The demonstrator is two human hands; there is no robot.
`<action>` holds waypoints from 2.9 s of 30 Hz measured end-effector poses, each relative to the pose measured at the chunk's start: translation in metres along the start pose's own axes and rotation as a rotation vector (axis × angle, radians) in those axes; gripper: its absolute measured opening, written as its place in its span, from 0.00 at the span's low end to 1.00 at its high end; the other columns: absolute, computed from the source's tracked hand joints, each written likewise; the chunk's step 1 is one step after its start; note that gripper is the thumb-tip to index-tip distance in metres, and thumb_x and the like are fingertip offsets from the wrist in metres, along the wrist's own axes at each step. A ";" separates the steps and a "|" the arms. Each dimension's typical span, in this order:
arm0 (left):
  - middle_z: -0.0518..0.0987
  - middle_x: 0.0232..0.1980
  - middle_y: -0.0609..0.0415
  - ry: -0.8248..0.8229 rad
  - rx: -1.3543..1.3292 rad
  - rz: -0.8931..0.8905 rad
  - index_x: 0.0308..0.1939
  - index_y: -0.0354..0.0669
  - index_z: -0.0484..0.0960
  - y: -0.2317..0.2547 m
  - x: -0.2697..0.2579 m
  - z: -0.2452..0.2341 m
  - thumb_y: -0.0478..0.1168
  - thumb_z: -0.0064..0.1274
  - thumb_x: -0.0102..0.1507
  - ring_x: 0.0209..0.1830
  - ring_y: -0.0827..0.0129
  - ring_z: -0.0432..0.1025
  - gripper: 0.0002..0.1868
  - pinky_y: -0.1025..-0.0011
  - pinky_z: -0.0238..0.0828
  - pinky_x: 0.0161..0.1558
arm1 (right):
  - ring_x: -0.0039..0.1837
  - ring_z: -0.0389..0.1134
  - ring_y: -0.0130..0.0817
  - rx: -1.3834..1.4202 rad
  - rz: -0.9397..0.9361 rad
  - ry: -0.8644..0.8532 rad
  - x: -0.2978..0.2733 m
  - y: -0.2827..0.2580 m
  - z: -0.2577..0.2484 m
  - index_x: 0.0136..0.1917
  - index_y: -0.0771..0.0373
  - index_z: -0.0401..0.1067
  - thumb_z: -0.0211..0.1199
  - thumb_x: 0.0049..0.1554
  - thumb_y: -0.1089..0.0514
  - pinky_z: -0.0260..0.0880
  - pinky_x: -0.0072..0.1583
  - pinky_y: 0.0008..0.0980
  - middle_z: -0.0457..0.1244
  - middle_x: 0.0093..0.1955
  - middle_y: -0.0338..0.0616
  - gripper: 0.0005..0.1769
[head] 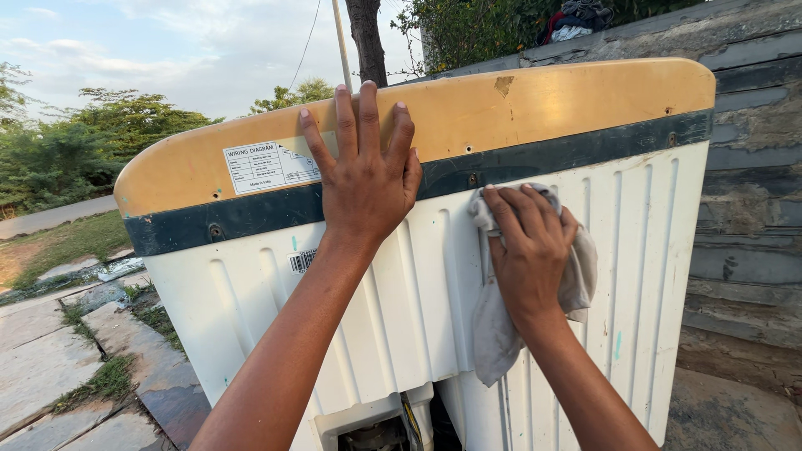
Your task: The person wipes the exterior surface and interior components of a washing machine with a cloth and their hands.
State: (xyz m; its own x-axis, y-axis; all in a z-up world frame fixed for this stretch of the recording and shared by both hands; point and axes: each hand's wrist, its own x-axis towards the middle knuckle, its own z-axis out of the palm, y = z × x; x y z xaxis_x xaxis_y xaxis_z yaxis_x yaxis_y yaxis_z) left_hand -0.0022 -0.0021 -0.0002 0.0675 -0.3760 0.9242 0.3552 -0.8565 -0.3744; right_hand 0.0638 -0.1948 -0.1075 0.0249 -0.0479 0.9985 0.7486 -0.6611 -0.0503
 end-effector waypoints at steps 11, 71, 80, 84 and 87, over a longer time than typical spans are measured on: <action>0.61 0.78 0.42 -0.051 0.019 0.003 0.72 0.53 0.71 -0.005 0.001 -0.003 0.55 0.44 0.72 0.81 0.44 0.52 0.26 0.28 0.33 0.75 | 0.69 0.67 0.34 -0.102 -0.225 0.054 0.003 0.014 0.007 0.66 0.40 0.75 0.70 0.58 0.58 0.60 0.70 0.50 0.68 0.66 0.28 0.23; 0.79 0.67 0.47 -0.106 -0.734 0.221 0.59 0.42 0.76 -0.114 0.008 -0.064 0.49 0.40 0.75 0.66 0.51 0.75 0.18 0.57 0.74 0.65 | 0.68 0.67 0.36 0.038 -0.293 -0.031 0.006 -0.064 0.022 0.69 0.42 0.75 0.66 0.57 0.65 0.54 0.76 0.55 0.66 0.65 0.40 0.29; 0.82 0.62 0.49 -0.094 -0.639 0.213 0.48 0.40 0.81 -0.115 0.004 -0.056 0.50 0.42 0.75 0.60 0.58 0.78 0.18 0.62 0.77 0.56 | 0.73 0.64 0.43 0.094 -0.142 -0.055 0.004 -0.024 0.004 0.68 0.46 0.75 0.68 0.54 0.65 0.58 0.73 0.52 0.64 0.65 0.42 0.29; 0.81 0.64 0.50 -0.063 -0.567 0.241 0.48 0.40 0.81 -0.116 -0.004 -0.064 0.47 0.47 0.77 0.66 0.59 0.76 0.14 0.62 0.77 0.59 | 0.73 0.60 0.51 0.168 -0.194 -0.043 0.006 -0.033 -0.003 0.68 0.57 0.72 0.72 0.46 0.58 0.56 0.71 0.55 0.61 0.65 0.49 0.34; 0.78 0.67 0.50 -0.033 -0.442 0.287 0.47 0.40 0.81 -0.126 -0.015 -0.076 0.43 0.52 0.74 0.71 0.58 0.72 0.10 0.63 0.77 0.60 | 0.69 0.62 0.48 0.177 -0.211 -0.065 0.009 -0.029 -0.009 0.68 0.54 0.74 0.73 0.49 0.58 0.63 0.68 0.49 0.61 0.66 0.50 0.32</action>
State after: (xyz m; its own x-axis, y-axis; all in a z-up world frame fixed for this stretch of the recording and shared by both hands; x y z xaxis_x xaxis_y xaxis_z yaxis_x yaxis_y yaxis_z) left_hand -0.1185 0.0851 0.0275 0.1364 -0.6117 0.7793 -0.1080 -0.7911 -0.6021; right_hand 0.0367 -0.1830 -0.0976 -0.1063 0.1287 0.9860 0.8457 -0.5097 0.1577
